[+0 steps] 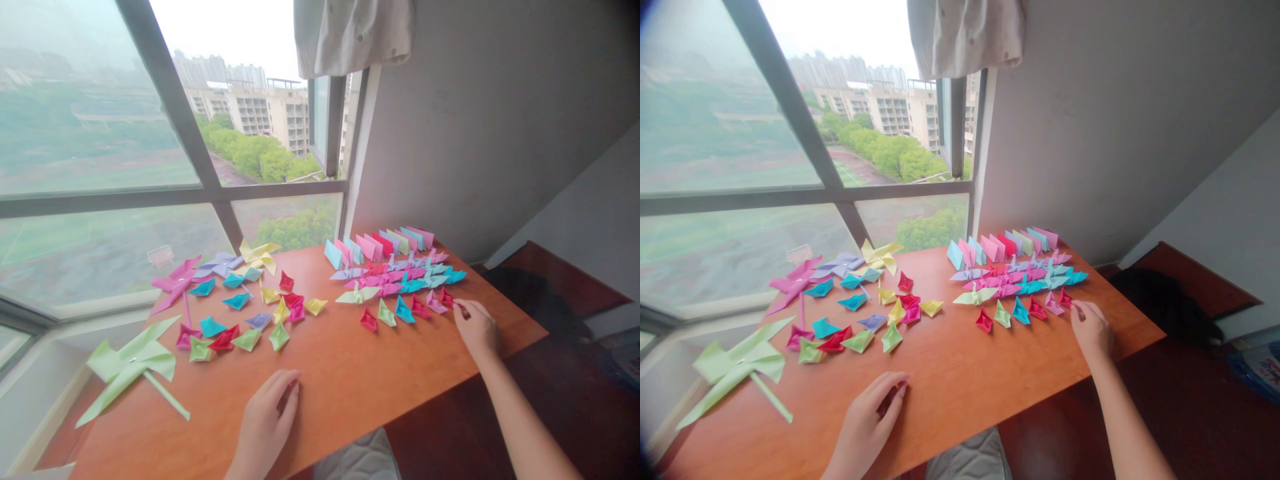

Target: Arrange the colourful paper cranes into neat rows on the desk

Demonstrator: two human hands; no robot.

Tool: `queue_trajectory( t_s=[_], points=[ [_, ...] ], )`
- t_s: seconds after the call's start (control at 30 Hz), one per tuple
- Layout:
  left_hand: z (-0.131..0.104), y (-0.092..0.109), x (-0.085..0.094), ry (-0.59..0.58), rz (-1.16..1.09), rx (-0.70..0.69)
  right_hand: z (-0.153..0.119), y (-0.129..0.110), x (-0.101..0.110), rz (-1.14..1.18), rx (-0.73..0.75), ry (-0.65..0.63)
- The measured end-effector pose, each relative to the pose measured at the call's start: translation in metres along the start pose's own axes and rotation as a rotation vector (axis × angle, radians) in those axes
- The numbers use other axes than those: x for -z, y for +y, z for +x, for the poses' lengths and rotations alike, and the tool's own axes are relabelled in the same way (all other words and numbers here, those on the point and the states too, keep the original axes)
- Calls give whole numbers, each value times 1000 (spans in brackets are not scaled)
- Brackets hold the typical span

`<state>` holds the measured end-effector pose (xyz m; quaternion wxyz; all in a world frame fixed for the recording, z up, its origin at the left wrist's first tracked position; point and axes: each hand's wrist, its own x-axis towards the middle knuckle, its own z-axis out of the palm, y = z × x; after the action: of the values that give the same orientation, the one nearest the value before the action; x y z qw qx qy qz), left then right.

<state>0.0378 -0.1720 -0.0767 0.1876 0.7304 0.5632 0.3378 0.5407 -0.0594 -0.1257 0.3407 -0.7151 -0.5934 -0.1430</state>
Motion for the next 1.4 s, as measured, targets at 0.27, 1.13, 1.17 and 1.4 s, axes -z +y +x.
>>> queue_trajectory(
  t_s=[0.27, 1.13, 1.17, 1.4],
  points=[
    [-1, 0, -1, 10, -1, -5, -1, 2, -1, -19, 1, -5],
    [0, 1, 1, 16, -12, 5, -3, -2, 2, -8, -49, 22],
    [1, 1, 1, 20, -15, 3, -3, -3, 2, -12, -47, 28],
    [0, 5, 2, 7, -35, 18, -4, -14, 12, 49, -48, 184]
  ],
)
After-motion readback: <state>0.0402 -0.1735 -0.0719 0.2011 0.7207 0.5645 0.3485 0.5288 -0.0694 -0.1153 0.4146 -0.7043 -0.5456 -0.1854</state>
